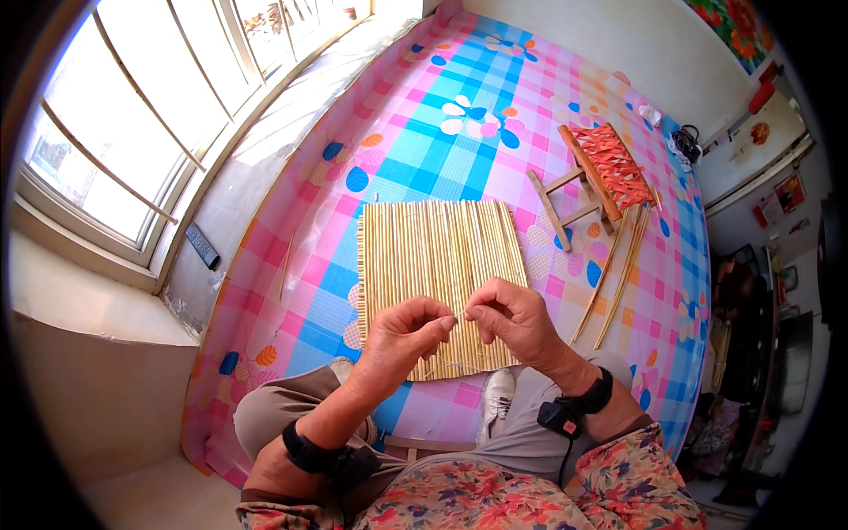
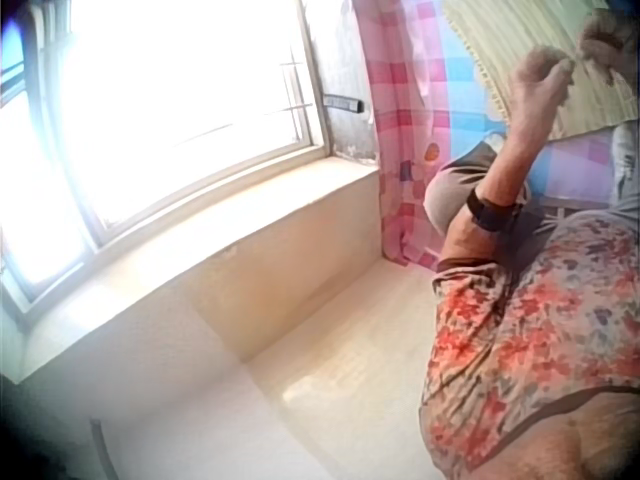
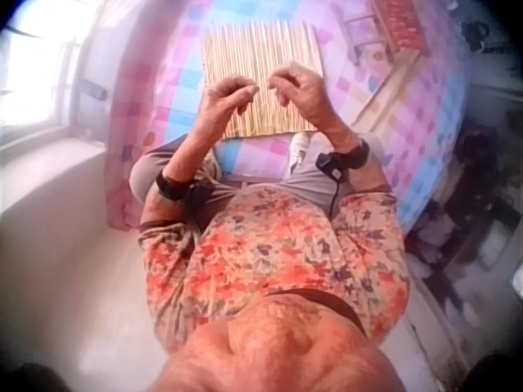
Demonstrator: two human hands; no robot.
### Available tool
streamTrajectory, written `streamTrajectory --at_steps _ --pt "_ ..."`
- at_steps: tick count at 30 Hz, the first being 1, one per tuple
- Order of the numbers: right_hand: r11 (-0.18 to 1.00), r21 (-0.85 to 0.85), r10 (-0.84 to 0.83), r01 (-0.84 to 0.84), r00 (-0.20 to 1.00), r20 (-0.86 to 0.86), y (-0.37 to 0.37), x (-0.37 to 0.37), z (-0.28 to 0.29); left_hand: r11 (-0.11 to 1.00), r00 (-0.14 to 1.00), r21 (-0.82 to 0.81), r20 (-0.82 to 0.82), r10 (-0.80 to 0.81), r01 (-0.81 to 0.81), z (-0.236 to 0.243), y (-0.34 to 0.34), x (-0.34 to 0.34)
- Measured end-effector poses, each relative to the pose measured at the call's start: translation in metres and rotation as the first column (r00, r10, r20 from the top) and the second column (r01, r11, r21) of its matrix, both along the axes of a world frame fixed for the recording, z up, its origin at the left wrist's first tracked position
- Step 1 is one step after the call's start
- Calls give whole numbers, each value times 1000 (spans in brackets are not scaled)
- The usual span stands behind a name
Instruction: The person is weaving a bamboo mat by hand, threading a thin string through multiple bamboo slats to bind them together.
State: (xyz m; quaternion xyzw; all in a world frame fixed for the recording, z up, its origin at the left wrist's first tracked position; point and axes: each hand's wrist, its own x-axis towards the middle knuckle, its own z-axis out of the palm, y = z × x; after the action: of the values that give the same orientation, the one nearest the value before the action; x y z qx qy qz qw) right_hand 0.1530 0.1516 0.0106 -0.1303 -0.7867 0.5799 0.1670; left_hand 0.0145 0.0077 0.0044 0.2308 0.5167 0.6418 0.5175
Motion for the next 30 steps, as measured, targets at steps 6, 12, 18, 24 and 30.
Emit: streamTrajectory --at_steps 6,12,18,24,30 --pt "859 -507 -95 78 995 -8 6 -1 -1 999 999 11 4 45 -45 -7 0 -2" --pt "763 -644 -137 56 988 -76 6 -1 3 989 985 21 100 144 -146 -10 4 1" --pt "931 -365 -55 -3 987 -148 -9 -3 3 996 990 16 113 81 -83 -15 3 8" --pt "874 -482 -70 53 997 -17 6 2 3 980 978 7 70 197 -198 -14 4 6" --pt "692 -718 -67 -78 983 -172 3 -3 -4 988 986 35 73 148 -151 -13 4 7"
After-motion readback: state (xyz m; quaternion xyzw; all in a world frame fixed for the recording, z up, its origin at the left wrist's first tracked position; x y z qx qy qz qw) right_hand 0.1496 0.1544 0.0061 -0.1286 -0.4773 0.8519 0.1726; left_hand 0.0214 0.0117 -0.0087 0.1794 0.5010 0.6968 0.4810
